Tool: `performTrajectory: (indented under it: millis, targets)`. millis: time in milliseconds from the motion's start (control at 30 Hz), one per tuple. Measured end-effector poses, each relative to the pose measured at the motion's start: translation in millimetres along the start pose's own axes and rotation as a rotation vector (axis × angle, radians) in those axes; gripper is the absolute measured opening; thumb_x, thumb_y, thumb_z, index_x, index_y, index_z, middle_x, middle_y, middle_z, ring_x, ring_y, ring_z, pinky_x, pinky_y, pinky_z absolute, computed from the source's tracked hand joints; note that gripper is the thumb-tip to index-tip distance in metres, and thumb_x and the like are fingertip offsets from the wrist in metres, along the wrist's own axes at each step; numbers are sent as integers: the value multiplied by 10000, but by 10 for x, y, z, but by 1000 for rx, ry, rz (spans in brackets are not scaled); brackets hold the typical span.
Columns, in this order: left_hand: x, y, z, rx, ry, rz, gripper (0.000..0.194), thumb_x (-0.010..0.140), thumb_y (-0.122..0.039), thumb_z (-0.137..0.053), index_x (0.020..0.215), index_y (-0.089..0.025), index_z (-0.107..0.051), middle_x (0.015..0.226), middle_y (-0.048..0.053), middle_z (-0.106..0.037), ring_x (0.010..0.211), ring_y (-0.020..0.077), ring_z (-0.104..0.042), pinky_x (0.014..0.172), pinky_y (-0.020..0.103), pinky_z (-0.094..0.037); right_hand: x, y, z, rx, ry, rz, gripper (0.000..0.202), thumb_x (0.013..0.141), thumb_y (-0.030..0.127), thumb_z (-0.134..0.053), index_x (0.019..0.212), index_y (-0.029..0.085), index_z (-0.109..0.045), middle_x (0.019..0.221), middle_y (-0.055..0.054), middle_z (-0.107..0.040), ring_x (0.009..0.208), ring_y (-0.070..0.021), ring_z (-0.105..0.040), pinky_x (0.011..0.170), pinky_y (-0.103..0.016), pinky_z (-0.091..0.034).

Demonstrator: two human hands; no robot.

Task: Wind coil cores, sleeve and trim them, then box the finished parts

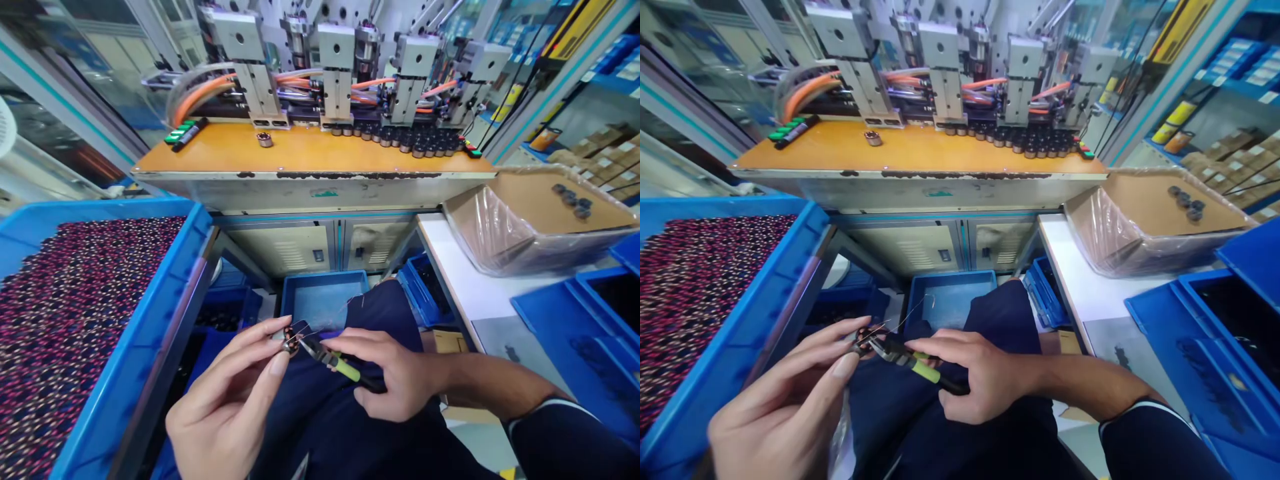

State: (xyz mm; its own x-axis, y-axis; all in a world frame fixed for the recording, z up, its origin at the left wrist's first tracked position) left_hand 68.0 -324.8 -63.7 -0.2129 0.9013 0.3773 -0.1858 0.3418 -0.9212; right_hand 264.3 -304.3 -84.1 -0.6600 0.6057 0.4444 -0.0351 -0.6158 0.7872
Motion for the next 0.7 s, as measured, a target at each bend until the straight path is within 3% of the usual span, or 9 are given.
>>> performTrajectory:
  millis: [433,567,700]
  targets:
    - [7,58,2,-28,14,31,248,853,-47,-676,966,-256,-748,1117,7,-759,1064,189,-711,848,277,-631,2,-78,-35,52,-54,30,699,744,97,-524,1437,121,-438,879,-55,-637,730,-127,-590,699,-242,-529]
    - [13,51,-34,-42,13,48,234,857,-57,-674,956,-254,-752,1104,13,-761,1053,195,-711,852,286,-629,-14,-86,-42,42,-52,-11,672,730,75,-528,1400,96,-495,836,-46,-632,703,-123,-570,655,-225,-498]
    - [18,48,-31,-52,-29,74,194,860,-74,-673,899,-245,-756,1042,24,-767,999,192,-724,822,283,-633,12,-106,-22,51,-57,-107,648,731,61,-532,1377,101,-523,848,-39,-629,731,-119,-563,707,-236,-497]
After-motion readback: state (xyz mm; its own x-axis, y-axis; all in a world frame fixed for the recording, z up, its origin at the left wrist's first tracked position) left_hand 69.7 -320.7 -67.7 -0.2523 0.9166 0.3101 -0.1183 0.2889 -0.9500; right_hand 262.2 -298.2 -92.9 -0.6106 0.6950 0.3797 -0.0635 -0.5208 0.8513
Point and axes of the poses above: each hand's wrist, its own x-axis towards the middle knuckle, its own z-axis out of the back of the hand, y = z × x, the point moved 4 cm from there along x, towards the middle knuckle
